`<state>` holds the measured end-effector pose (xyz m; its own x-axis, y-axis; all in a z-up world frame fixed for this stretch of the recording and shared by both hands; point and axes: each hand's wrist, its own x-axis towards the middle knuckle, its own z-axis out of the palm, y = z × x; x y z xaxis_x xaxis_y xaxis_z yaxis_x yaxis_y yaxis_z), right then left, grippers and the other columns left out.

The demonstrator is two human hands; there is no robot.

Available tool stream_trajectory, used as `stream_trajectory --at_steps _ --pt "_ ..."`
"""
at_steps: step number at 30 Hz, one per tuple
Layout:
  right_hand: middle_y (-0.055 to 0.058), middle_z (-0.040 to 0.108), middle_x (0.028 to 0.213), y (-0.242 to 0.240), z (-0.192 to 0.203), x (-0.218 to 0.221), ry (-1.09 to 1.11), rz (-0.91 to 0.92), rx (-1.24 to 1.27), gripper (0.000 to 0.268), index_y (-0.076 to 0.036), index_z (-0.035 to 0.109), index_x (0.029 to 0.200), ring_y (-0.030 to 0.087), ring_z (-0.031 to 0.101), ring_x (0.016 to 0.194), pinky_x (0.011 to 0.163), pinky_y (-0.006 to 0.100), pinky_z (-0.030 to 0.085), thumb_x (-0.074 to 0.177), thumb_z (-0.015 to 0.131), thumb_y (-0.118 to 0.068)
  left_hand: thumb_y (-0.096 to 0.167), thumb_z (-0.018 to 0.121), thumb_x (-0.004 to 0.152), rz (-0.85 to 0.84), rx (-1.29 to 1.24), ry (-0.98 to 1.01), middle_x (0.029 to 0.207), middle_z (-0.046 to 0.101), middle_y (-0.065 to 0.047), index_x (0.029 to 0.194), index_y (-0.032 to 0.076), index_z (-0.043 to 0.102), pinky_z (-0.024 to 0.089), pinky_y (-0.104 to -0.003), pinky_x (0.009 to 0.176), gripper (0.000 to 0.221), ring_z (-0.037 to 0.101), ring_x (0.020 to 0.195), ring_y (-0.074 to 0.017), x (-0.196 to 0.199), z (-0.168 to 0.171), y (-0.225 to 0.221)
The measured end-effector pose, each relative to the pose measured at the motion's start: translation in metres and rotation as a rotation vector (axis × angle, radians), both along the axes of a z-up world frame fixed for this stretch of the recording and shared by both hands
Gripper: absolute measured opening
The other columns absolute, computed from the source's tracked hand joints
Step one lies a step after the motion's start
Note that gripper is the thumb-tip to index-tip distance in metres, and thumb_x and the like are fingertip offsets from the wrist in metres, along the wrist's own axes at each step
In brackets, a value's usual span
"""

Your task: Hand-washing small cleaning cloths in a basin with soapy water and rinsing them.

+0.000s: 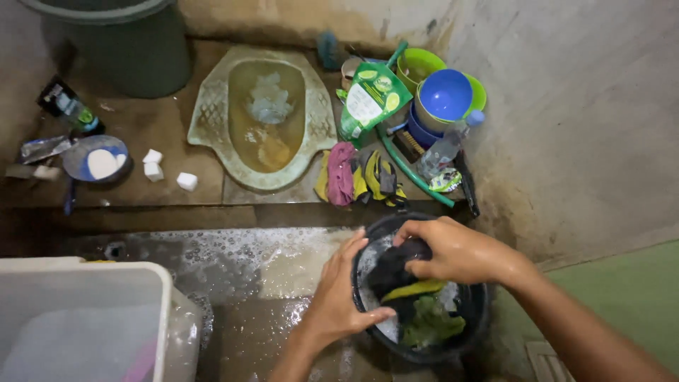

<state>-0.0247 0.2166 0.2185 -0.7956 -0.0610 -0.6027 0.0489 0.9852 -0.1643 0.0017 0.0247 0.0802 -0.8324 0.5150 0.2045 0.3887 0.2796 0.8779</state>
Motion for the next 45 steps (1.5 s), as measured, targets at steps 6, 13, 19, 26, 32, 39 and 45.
stream_trajectory --at_steps 6,13,19,26,32,39,45 --pt "0.006 0.069 0.120 -0.010 -0.006 0.014 0.392 0.350 -0.453 0.044 -0.014 0.055 0.125 0.024 0.066 0.109 0.090 0.036 0.046 0.084 0.065 -0.026 0.028 0.064 0.058 0.001 0.107 -0.203 0.110 0.067 -0.008 0.130 0.015 0.049 0.052 -0.031 0.079 0.075 0.065 0.091 -0.0227 -0.007 -0.019 -0.010" --pt "0.006 0.073 0.107 -0.061 -0.163 0.041 0.384 -0.414 -0.704 0.037 -0.019 0.060 0.121 0.018 0.071 0.089 0.074 0.029 0.056 0.092 0.045 -0.036 0.014 0.060 0.071 0.361 0.682 -0.717 0.110 0.067 -0.013 0.115 0.007 0.064 0.052 -0.034 0.086 0.045 0.065 0.099 -0.0270 -0.004 -0.020 -0.035" --pt "0.010 0.058 0.131 -0.099 -0.235 0.048 0.275 -0.527 -1.209 0.068 -0.012 0.045 0.136 0.021 0.054 0.122 0.104 0.037 0.041 0.082 0.050 -0.053 0.024 0.050 0.081 0.562 0.578 -1.081 0.114 0.058 -0.016 0.122 0.014 0.043 0.051 -0.043 0.087 0.042 0.058 0.102 -0.0302 0.005 -0.039 -0.024" --pt "0.016 0.075 0.096 -0.093 -0.215 0.026 -0.227 -1.054 -1.239 0.040 -0.005 0.066 0.111 0.026 0.069 0.079 0.057 0.032 0.050 0.074 0.067 -0.022 0.004 0.055 0.087 0.072 -0.125 -0.644 0.132 0.049 -0.019 0.153 0.024 -0.004 0.060 -0.029 0.074 0.092 0.065 0.088 -0.0208 0.012 0.026 -0.072" --pt "0.004 0.060 0.077 -0.070 -0.205 0.026 -0.692 -0.536 -0.924 0.012 -0.006 0.056 0.089 0.010 0.054 0.060 0.048 0.019 0.042 0.079 0.056 -0.012 0.013 0.093 0.066 -0.127 -0.376 0.215 0.155 0.031 -0.005 0.145 0.027 0.029 0.044 -0.060 0.097 0.102 0.055 0.122 -0.0364 0.001 -0.055 -0.087" --pt "0.001 0.069 0.087 -0.102 -0.194 0.043 -0.488 -0.247 -0.712 0.017 -0.013 0.069 0.084 0.015 0.060 0.075 0.066 0.025 0.044 0.069 0.072 -0.021 0.011 0.087 0.061 -0.141 -0.588 0.178 0.108 0.052 -0.009 0.131 0.025 0.044 0.061 -0.035 0.053 0.084 0.061 0.066 -0.0216 0.008 -0.115 -0.060" --pt "0.003 0.068 0.085 -0.125 -0.222 0.056 -0.293 -0.322 -0.406 0.008 -0.009 0.061 0.083 0.015 0.062 0.064 0.055 0.023 0.052 0.087 0.057 -0.004 0.012 0.059 0.098 -0.084 -0.967 0.239 0.054 0.062 -0.004 0.121 0.007 0.053 0.039 -0.027 0.023 0.024 0.052 0.032 -0.0136 0.012 -0.178 -0.067"
